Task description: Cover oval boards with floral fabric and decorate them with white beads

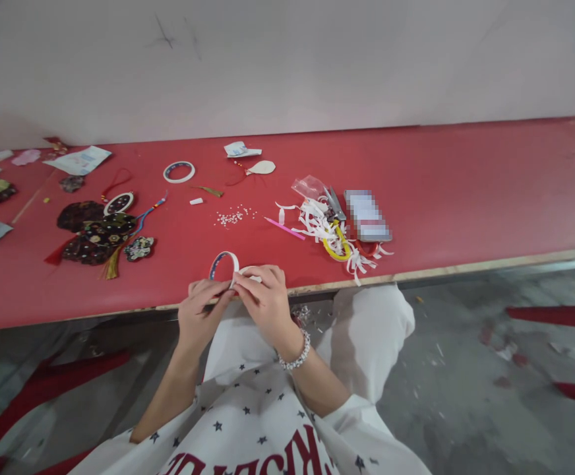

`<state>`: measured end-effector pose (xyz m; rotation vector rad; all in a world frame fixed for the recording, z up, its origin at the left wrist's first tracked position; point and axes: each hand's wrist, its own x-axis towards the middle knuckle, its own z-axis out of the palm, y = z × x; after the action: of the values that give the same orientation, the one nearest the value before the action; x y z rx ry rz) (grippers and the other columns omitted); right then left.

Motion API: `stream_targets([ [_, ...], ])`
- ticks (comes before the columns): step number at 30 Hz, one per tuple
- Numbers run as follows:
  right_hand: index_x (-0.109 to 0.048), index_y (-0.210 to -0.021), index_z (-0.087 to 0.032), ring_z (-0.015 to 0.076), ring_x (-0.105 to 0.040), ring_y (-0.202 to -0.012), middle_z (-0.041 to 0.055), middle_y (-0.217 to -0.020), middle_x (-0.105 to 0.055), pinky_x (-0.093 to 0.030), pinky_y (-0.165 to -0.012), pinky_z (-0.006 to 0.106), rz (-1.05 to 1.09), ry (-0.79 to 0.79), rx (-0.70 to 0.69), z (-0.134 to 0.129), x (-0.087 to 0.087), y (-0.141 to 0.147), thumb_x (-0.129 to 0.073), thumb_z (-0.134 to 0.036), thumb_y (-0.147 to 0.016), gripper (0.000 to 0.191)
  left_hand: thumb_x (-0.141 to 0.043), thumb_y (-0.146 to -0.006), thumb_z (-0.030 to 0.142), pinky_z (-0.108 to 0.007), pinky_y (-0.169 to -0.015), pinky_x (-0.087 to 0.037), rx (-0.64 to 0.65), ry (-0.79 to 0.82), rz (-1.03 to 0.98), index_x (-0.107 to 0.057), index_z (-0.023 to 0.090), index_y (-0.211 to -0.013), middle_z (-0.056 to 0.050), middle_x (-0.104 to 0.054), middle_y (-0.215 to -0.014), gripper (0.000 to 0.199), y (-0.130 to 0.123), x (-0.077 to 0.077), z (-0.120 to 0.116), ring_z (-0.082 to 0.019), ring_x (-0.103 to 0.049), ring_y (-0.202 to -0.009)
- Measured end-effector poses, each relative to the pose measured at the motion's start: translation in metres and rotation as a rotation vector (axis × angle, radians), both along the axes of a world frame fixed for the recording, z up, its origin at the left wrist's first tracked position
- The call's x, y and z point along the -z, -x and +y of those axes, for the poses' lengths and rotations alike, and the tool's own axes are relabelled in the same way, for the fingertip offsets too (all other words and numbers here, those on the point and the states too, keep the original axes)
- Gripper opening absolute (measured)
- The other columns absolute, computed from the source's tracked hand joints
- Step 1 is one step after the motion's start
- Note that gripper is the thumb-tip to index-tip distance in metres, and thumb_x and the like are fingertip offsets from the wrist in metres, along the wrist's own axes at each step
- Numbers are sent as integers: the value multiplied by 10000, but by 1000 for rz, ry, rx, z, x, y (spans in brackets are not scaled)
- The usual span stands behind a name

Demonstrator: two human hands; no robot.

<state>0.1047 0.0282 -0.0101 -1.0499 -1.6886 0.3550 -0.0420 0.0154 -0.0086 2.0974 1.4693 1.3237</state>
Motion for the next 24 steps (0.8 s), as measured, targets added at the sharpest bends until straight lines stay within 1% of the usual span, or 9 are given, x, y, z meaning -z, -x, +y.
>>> stream_targets([
  [6,-672,-924,-293,181,-571,-858,9,-875,-684,-445,-791,380,-48,-51,-10,-4,3,-2,-623,-172,-813,172,-580,-850,261,-301,-728,-430,17,9,-10,-674,204,-937,-24,-689,-780,140,0,2,-5,-140,-592,-684],
  [11,-626,-860,-260,170,-575,-851,7,-857,-673,-417,-822,377,-51,-7,-83,-8,6,2,-591,-189,-832,84,-586,-846,244,-300,-725,-418,31,28,40,-663,199,-946,-26,-688,-790,134,7,2,-13,-147,-595,-704],
  [14,-575,-848,-232,174,-558,-873,25,-875,-643,-394,-832,375,-57,59,-78,-10,8,4,-536,-179,-852,66,-629,-811,247,-312,-730,-397,59,39,94,-664,202,-845,-10,-688,-745,66,15,4,-16,-147,-591,-679],
  [16,-544,-854,-222,176,-545,-884,37,-891,-617,-377,-839,375,-63,104,-46,-11,9,3,-496,-176,-869,68,-628,-806,237,-320,-738,-380,68,49,141,-653,201,-784,-4,-686,-725,48,21,5,-17,-147,-592,-682],
  [20,-513,-867,-217,180,-514,-885,46,-917,-589,-349,-822,367,-109,163,1,-12,7,-1,-446,-190,-893,77,-576,-828,209,-326,-748,-361,15,69,164,-645,200,-784,-2,-675,-718,81,29,7,-15,-145,-590,-695],
  [22,-502,-857,-218,184,-505,-895,45,-927,-581,-341,-820,367,-137,198,-19,-13,4,-3,-426,-193,-896,89,-568,-828,214,-330,-751,-350,-39,72,152,-638,197,-765,4,-660,-691,96,30,8,-11,-144,-581,-679],
  [24,-498,-858,-222,195,-496,-911,43,-946,-575,-335,-826,374,-170,229,-43,-13,3,-4,-476,-238,-871,31,-563,-825,223,-336,-761,-339,-97,72,133,-628,193,-735,6,-649,-675,115,29,9,-7,-145,-579,-675],
])
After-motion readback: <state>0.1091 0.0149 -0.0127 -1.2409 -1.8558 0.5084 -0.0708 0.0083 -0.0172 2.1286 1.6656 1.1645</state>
